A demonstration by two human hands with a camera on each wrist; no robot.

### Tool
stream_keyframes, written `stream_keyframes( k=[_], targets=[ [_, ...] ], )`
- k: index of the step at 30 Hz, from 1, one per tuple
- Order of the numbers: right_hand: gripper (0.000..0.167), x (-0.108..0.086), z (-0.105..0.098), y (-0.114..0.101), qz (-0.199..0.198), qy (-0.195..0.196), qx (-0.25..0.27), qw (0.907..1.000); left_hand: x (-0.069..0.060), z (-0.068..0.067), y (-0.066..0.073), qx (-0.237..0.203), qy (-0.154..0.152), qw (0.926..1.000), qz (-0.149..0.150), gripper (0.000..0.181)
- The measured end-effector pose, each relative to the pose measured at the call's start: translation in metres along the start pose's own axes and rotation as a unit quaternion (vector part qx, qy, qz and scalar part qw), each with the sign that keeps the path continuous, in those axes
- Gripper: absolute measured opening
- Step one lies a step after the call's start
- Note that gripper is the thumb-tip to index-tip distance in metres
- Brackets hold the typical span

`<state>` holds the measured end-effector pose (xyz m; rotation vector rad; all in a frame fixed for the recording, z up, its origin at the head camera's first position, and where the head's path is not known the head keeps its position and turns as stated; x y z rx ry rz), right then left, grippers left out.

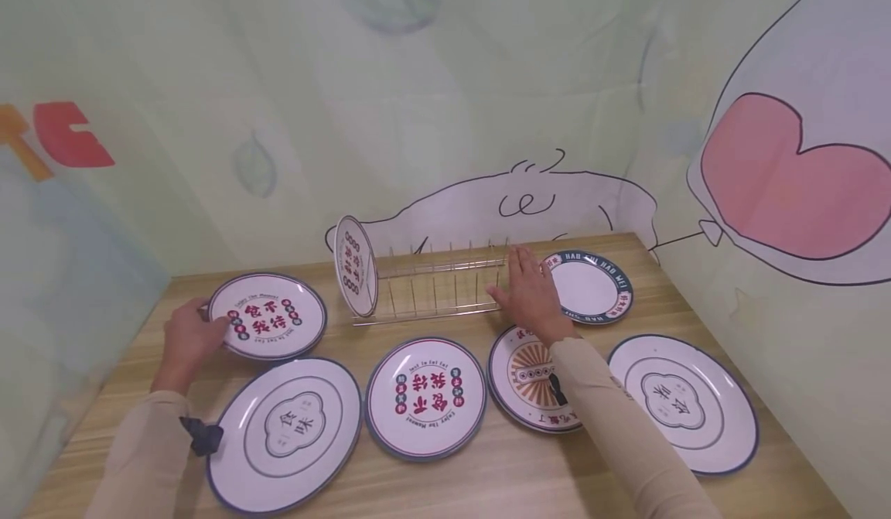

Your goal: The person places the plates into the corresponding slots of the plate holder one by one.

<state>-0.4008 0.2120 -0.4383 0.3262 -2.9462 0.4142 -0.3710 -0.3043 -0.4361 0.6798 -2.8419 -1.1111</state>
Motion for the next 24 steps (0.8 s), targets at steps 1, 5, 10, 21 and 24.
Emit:
stream_keyframes(
  k=[1,5,10,21,24],
  targets=[
    [0.086,0.0,0.0,0.0,-0.001,0.001,0.0,1.0,-0.001,-0.001,0.002,0.001,0.003,1.0,0.004,0.056],
    [0.086,0.0,0.0,-0.001,-0.004,0.003,-0.002,1.0,-0.004,-0.005,0.009,-0.007,0.016,0.9997,0.018,0.056],
    [0.086,0.0,-0.001,-0.002,0.0,0.002,0.0,1.0,-0.009,-0.011,0.018,-0.018,0.037,0.9986,0.034,0.056],
    [0.085,-0.001,-0.002,-0.003,0.0,0.005,-0.007,1.0,-0.035,-0.028,0.053,0.016,0.096,0.9889,0.112,0.053],
    [0.086,-0.001,-0.003,-0.002,0.001,0.005,-0.002,1.0,-0.044,-0.035,0.063,0.025,0.115,0.9847,0.128,0.053]
  ],
)
Point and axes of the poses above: each hand's wrist, its own x-axis towards the middle knuckle, its own z-axis out of the palm, y = z × x, the point moved 10 cm from there along x, towards the middle knuckle, and after that the axes turned 5 degrees about -z, right-handed, at the moved point
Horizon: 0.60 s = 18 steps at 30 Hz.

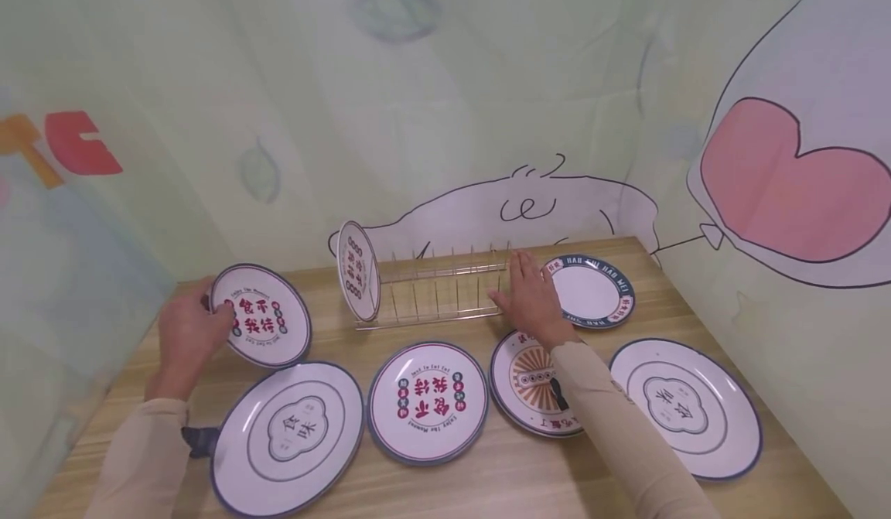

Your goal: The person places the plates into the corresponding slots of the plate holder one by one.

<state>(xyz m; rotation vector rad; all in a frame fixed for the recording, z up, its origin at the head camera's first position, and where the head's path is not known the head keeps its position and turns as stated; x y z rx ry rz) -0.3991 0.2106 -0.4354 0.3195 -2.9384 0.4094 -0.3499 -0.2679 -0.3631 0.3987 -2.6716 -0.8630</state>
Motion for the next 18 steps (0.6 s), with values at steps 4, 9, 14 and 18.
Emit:
stream_keyframes(
  k=[4,9,14,18],
  targets=[
    [0.086,0.0,0.0,0.0,-0.002,0.0,0.005,1.0,-0.007,-0.009,0.012,0.024,0.011,0.9996,0.004,0.055],
    [0.086,0.001,0.002,0.001,-0.003,-0.003,0.004,1.0,-0.016,-0.021,0.025,0.043,0.01,0.999,0.001,0.057],
    [0.086,0.001,0.002,0.002,-0.002,0.0,0.005,1.0,-0.035,-0.034,0.047,0.043,0.037,0.9973,0.047,0.052],
    [0.086,0.0,0.003,0.002,-0.002,0.0,0.01,0.9999,-0.054,-0.043,0.065,0.05,0.059,0.9938,0.08,0.048]
  ],
)
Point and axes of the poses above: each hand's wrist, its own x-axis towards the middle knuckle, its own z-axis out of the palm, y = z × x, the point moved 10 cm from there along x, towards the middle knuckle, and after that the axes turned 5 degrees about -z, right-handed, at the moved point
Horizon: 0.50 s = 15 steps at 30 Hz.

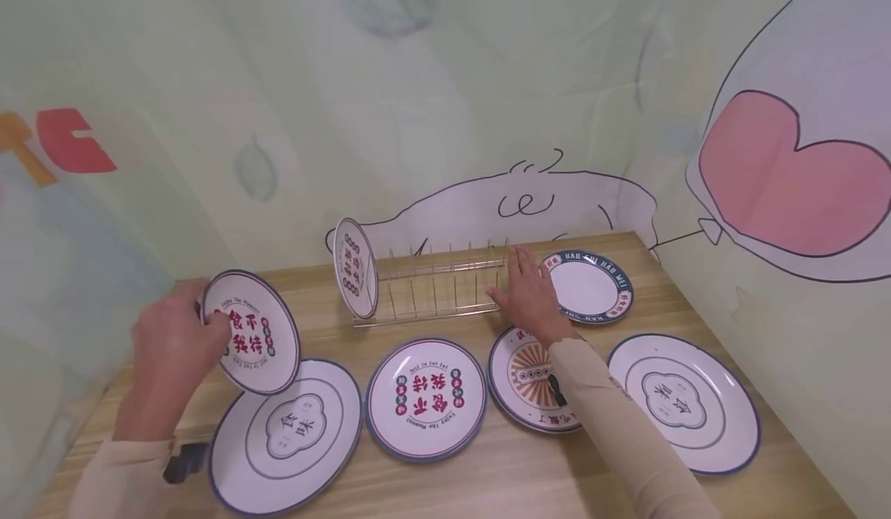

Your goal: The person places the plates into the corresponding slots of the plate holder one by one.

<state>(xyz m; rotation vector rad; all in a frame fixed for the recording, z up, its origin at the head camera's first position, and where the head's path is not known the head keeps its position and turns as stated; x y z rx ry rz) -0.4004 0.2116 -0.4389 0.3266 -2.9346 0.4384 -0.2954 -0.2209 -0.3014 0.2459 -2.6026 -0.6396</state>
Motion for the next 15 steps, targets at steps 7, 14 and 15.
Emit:
stream_keyframes(
  k=[7,14,15],
  targets=[
    [0.086,0.0,0.001,0.001,0.001,0.004,-0.005,1.0,-0.025,-0.018,0.035,0.005,0.021,0.9991,0.036,0.045],
    [0.086,0.001,0.002,0.001,0.001,0.006,0.002,1.0,-0.043,-0.025,0.056,0.012,0.008,0.9986,0.051,0.045],
    [0.087,0.0,0.002,0.002,0.003,0.006,0.004,1.0,-0.044,-0.024,0.058,0.011,0.001,0.9987,0.049,0.046]
  ],
)
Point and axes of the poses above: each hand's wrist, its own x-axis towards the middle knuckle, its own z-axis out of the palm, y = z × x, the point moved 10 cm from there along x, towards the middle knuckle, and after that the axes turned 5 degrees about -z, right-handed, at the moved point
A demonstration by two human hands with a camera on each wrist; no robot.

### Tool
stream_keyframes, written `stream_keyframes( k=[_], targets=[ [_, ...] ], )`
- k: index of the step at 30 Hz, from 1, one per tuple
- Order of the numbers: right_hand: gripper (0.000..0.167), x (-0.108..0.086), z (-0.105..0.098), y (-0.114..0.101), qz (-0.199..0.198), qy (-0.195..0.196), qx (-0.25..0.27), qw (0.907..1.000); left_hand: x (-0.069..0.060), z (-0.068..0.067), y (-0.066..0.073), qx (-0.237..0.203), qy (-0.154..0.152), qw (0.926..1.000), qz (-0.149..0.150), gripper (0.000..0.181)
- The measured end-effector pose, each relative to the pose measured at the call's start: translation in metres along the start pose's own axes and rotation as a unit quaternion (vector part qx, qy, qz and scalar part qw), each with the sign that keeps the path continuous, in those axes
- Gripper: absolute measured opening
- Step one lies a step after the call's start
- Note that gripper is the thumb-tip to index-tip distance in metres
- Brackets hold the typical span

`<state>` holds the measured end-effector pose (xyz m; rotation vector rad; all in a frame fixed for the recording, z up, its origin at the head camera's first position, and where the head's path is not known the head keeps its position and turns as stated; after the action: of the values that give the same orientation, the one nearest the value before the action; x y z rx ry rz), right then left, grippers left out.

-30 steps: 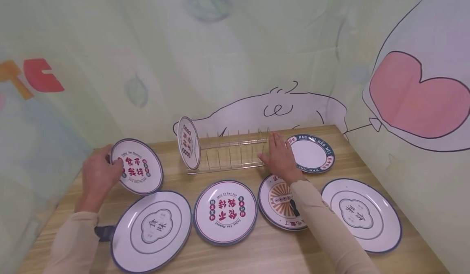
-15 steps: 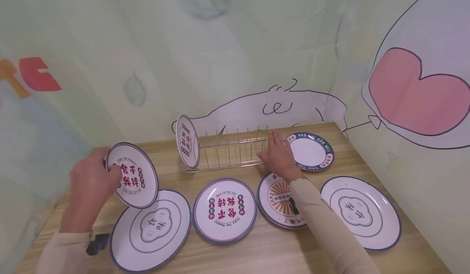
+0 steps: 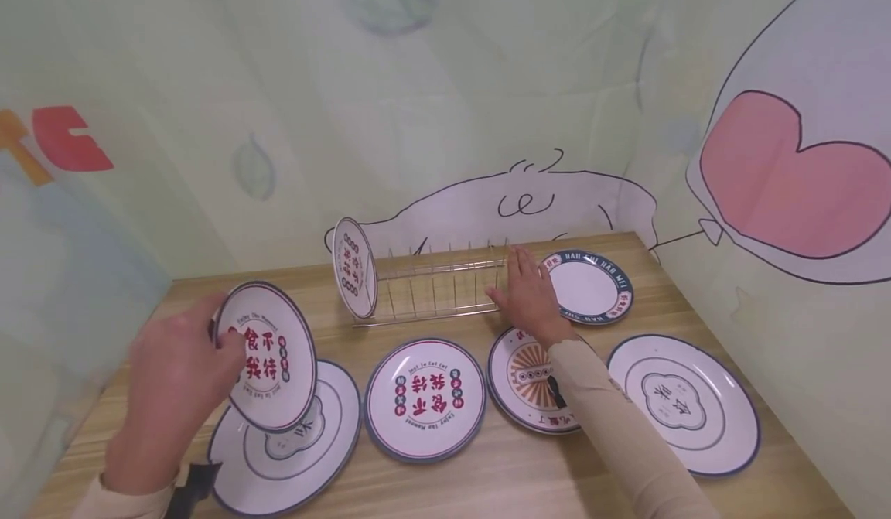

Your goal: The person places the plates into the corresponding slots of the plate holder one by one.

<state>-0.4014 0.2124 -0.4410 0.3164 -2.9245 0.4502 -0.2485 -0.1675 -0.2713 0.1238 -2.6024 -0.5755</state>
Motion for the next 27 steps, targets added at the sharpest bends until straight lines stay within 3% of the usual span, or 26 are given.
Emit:
stream_keyframes(
  k=[6,13,27],
  targets=[
    [0.087,0.0,0.0,0.0,0.002,-0.002,0.0,1.0,-0.008,0.002,0.011,-0.007,-0.021,0.9997,-0.003,0.045],
    [0.086,0.0,-0.001,-0.001,0.003,0.002,0.004,1.0,-0.016,0.004,0.03,-0.012,-0.019,0.9993,0.029,0.043],
    [0.089,0.0,-0.001,0.0,-0.001,0.01,0.01,0.9999,-0.017,0.031,0.056,-0.03,-0.066,0.9972,0.016,0.048]
  ],
)
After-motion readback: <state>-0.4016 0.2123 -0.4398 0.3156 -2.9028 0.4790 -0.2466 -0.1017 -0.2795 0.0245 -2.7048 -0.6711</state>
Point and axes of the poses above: each hand's wrist, its own x-axis towards the middle knuckle, its own z-axis out of the palm, y = z × x, the point moved 10 cm from there along x, towards the middle knuckle, and after that the axes turned 5 degrees about -z, right-handed, at the moved point
